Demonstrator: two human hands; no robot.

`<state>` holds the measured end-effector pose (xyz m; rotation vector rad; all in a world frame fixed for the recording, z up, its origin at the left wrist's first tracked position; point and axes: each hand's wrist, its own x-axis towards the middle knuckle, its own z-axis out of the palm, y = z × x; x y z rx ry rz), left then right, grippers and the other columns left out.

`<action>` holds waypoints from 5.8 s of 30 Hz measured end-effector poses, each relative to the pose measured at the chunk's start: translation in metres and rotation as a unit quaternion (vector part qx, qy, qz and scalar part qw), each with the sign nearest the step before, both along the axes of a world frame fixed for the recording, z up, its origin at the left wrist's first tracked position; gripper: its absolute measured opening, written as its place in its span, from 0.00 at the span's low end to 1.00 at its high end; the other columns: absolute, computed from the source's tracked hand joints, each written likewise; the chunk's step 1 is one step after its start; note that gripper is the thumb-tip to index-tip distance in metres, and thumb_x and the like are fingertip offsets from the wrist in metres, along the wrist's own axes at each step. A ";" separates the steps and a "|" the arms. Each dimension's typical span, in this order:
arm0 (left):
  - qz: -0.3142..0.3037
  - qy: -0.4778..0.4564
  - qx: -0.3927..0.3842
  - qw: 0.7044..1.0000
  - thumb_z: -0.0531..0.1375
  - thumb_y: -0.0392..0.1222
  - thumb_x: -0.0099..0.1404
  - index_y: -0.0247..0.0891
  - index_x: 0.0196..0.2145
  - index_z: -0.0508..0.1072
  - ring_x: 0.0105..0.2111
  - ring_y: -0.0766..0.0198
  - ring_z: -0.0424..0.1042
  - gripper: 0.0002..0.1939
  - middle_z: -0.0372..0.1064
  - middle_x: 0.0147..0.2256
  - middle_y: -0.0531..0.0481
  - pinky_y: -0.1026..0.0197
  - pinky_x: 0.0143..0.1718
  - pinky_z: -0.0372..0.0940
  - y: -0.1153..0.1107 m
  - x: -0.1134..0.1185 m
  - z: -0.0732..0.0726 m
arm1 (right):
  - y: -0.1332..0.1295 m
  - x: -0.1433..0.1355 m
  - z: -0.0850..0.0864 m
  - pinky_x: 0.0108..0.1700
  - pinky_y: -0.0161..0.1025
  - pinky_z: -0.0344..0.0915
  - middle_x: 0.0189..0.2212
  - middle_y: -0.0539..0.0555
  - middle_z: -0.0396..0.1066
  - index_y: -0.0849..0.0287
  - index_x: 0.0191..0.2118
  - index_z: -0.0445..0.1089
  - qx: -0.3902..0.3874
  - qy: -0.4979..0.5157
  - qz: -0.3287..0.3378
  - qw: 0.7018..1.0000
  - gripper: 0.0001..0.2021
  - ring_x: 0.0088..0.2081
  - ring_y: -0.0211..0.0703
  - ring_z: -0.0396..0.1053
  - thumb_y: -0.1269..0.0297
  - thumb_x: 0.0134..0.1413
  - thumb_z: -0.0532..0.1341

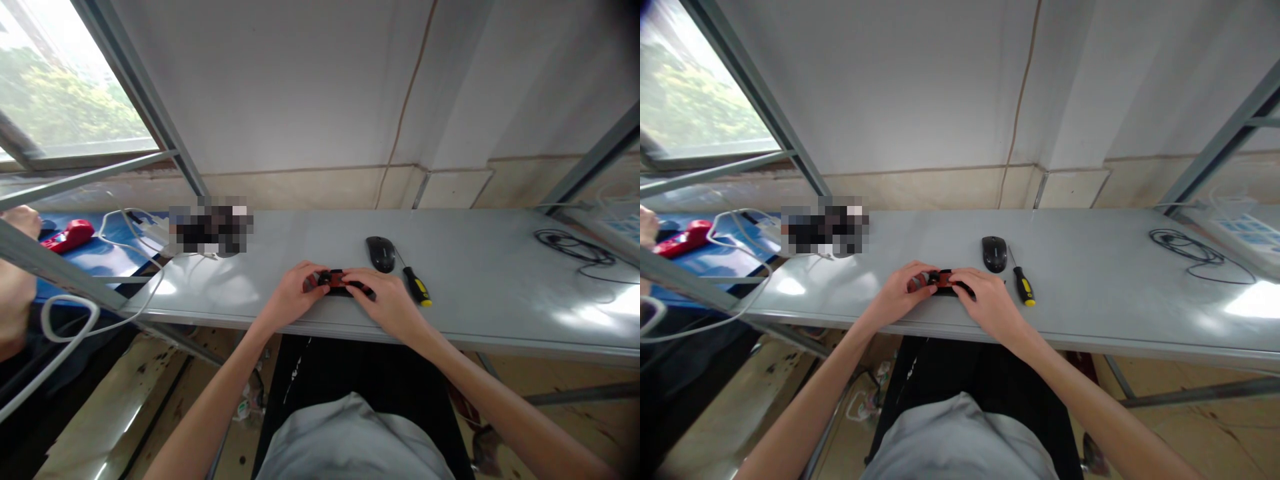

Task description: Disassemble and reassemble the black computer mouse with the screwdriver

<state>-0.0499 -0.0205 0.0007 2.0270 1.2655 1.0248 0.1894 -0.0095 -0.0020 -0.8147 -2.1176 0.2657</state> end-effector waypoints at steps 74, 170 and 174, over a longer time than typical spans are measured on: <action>-0.052 -0.004 0.090 0.995 0.70 0.41 0.70 0.43 0.60 0.77 0.58 0.53 0.75 0.22 0.73 0.57 0.42 0.47 0.63 0.71 -0.003 0.000 -0.004 | 0.001 0.000 -0.001 0.55 0.49 0.79 0.50 0.60 0.84 0.57 0.49 0.80 -0.007 -0.008 0.001 1.000 0.09 0.50 0.53 0.83 0.69 0.70 0.63; -0.037 0.118 0.191 0.974 0.65 0.55 0.75 0.40 0.62 0.72 0.55 0.50 0.77 0.24 0.78 0.53 0.41 0.47 0.59 0.72 0.010 0.004 0.007 | 0.007 0.020 0.026 0.64 0.58 0.72 0.59 0.61 0.77 0.54 0.62 0.71 -0.034 -0.052 0.050 0.997 0.18 0.60 0.55 0.76 0.63 0.70 0.65; -0.024 0.120 0.216 0.969 0.67 0.51 0.74 0.41 0.65 0.69 0.55 0.50 0.75 0.27 0.76 0.55 0.41 0.46 0.59 0.72 0.006 0.003 0.006 | 0.004 0.017 0.017 0.65 0.58 0.72 0.60 0.62 0.75 0.54 0.63 0.69 -0.002 -0.028 0.045 0.999 0.17 0.62 0.55 0.75 0.65 0.73 0.61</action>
